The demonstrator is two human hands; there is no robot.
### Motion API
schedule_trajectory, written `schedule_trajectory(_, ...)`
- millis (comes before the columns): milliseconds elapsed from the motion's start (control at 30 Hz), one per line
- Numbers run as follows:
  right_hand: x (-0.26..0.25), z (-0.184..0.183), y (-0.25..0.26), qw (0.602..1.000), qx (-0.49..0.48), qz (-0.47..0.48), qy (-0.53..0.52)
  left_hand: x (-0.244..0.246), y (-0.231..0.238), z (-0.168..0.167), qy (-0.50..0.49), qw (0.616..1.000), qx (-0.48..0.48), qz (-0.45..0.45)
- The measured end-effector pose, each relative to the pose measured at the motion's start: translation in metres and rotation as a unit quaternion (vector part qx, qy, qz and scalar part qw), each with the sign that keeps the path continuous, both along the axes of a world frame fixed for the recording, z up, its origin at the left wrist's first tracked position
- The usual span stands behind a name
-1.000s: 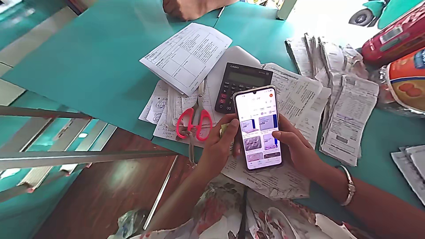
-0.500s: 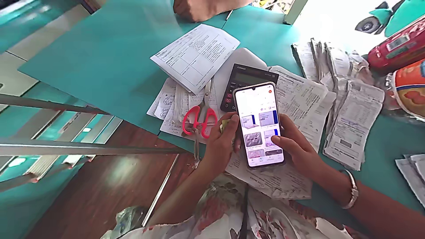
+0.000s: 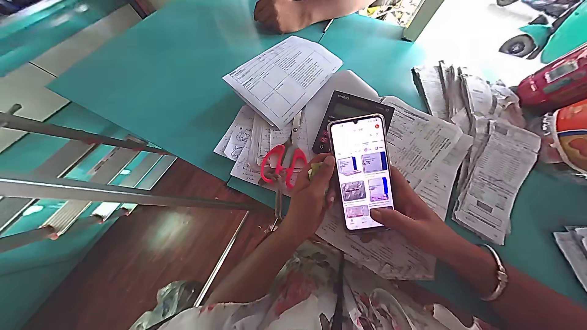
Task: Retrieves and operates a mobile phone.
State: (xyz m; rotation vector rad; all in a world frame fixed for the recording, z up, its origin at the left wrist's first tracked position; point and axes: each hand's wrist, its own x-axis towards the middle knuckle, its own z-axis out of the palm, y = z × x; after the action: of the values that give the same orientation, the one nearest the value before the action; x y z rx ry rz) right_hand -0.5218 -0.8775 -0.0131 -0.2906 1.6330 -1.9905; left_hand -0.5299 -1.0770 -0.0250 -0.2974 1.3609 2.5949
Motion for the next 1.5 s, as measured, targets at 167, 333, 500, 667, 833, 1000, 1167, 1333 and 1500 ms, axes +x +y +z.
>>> schedule_trajectory(167, 0.0, -0.002, 0.0, 1.0, -0.001, 0.002, 0.024, 0.0, 0.0, -0.003, 0.011, 1.0, -0.002, -0.007)
schedule_trajectory(333, 0.0, -0.003, 0.001, 1.0, -0.001, 0.003, 0.029, 0.0, 0.0, -0.002, 0.01, 1.0, -0.002, -0.006)
schedule_trajectory(500, 0.0, -0.004, 0.001, 0.999, 0.001, 0.0, 0.039, -0.001, 0.0, -0.003, 0.021, 1.0, -0.002, -0.011)
schedule_trajectory(667, 0.0, -0.005, 0.001, 0.998, -0.004, 0.007, 0.059, -0.001, 0.001, -0.001, 0.016, 1.0, -0.011, -0.004)
schedule_trajectory(833, 0.001, -0.001, 0.0, 0.998, -0.002, -0.003, 0.057, -0.001, 0.004, 0.003, 0.013, 1.0, -0.018, 0.006)
schedule_trajectory(1000, 0.001, -0.004, 0.003, 0.999, -0.012, -0.008, 0.05, 0.004, 0.007, 0.007, 0.043, 0.998, -0.055, 0.01)
schedule_trajectory(1167, 0.015, 0.002, 0.0, 0.996, -0.065, 0.052, 0.023, 0.047, 0.015, 0.02, 0.069, 0.984, -0.124, 0.103)
schedule_trajectory(1333, 0.067, 0.007, -0.014, 0.956, -0.163, 0.239, -0.044, 0.156, 0.012, 0.042, 0.076, 0.947, -0.186, 0.252)
schedule_trajectory(1500, 0.151, 0.019, -0.023, 0.917, -0.125, 0.368, -0.085, 0.288, 0.039, 0.053, 0.031, 0.881, -0.215, 0.419)
